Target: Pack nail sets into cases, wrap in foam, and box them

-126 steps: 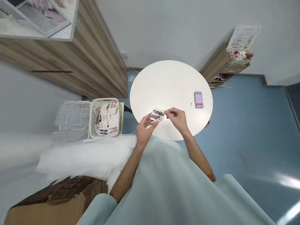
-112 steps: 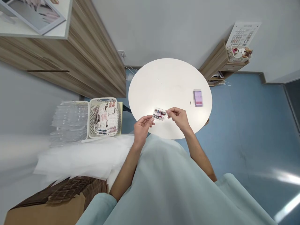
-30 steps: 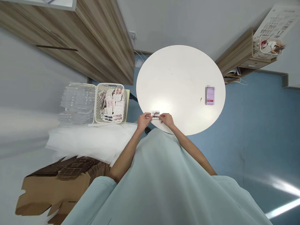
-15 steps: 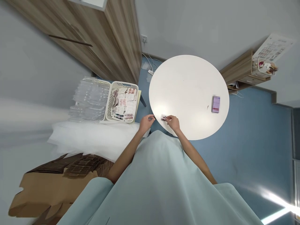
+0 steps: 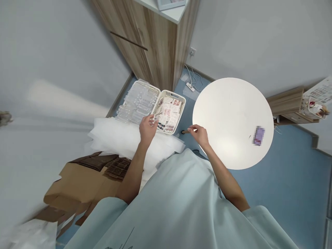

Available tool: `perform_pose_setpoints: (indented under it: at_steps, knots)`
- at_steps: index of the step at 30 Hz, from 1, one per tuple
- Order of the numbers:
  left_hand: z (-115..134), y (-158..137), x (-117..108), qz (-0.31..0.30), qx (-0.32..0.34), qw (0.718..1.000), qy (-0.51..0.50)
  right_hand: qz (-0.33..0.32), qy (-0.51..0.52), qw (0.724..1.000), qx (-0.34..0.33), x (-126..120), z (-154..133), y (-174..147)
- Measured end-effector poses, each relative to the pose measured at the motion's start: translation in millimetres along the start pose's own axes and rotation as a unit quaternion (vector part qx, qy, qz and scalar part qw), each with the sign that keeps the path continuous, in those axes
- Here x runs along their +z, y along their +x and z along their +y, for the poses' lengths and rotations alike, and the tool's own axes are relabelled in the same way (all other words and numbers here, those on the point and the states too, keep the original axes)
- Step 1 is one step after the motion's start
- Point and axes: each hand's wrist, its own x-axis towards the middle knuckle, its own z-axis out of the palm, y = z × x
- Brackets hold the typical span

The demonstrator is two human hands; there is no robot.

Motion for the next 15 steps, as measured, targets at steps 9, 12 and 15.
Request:
perform_pose_setpoints:
  at_steps: [9,12,15]
  knots:
    - [-40,74,-22,0.028,0.003,0.987,0.159,-0.007,-0.02,0.999,-0.039,20,-37,-3]
    - [-41,91,-14,0.019,0.006,0.982,0.186,-0.004,-0.012,0.999,-0.031,19,-38,-8]
    - [-37,98,-8,0.017,-0.002,0.979,0.205,0.004,0.004,1.0,-0.019,15,-36,-15]
